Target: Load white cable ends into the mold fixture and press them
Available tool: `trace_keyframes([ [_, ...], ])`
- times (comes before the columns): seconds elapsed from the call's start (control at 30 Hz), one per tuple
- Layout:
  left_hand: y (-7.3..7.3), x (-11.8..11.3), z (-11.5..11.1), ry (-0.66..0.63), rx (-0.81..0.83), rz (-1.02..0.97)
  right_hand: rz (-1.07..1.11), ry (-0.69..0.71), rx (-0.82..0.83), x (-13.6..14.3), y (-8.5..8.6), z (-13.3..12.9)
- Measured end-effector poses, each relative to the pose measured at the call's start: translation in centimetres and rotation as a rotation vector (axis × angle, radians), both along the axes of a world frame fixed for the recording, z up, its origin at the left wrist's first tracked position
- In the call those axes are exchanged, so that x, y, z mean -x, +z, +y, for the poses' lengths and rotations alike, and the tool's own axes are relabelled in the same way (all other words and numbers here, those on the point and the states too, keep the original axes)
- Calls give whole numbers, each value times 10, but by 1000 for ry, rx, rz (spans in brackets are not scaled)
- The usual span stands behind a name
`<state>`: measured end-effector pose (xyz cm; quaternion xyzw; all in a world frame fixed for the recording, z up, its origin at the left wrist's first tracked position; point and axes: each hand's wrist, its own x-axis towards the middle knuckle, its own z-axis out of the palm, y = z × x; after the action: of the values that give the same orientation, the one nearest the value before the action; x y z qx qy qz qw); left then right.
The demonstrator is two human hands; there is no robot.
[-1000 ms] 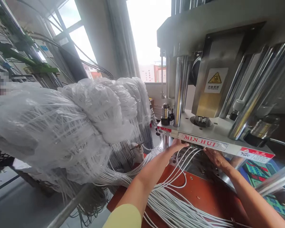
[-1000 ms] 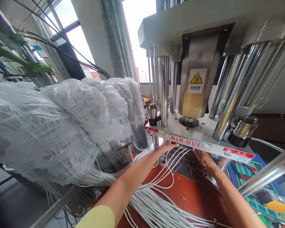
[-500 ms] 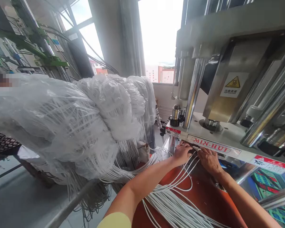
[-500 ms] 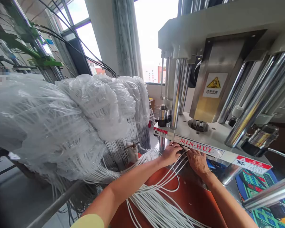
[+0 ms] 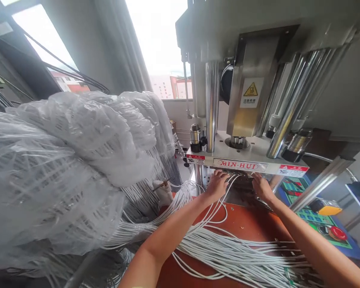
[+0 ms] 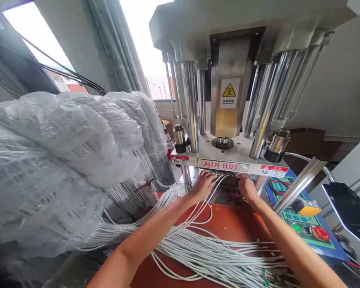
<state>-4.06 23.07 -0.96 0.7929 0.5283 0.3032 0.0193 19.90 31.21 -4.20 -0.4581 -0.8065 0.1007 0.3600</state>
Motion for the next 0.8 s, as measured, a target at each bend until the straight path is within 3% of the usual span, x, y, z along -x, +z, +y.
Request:
trace_keyframes([
  [0.1, 1, -23, 6, -37, -20, 88, -108, -4, 17, -2, -3, -4],
  [0.27, -4, -44, 27, 41, 32, 197, -209, 32, 17, 6, -1, -4],
  [0.57, -2, -43, 25, 14, -33, 392, -291, 55, 36, 0, 0, -1],
  [0.8, -7, -34, 19, -14, -47, 300, -337, 30, 9, 3, 3, -7],
])
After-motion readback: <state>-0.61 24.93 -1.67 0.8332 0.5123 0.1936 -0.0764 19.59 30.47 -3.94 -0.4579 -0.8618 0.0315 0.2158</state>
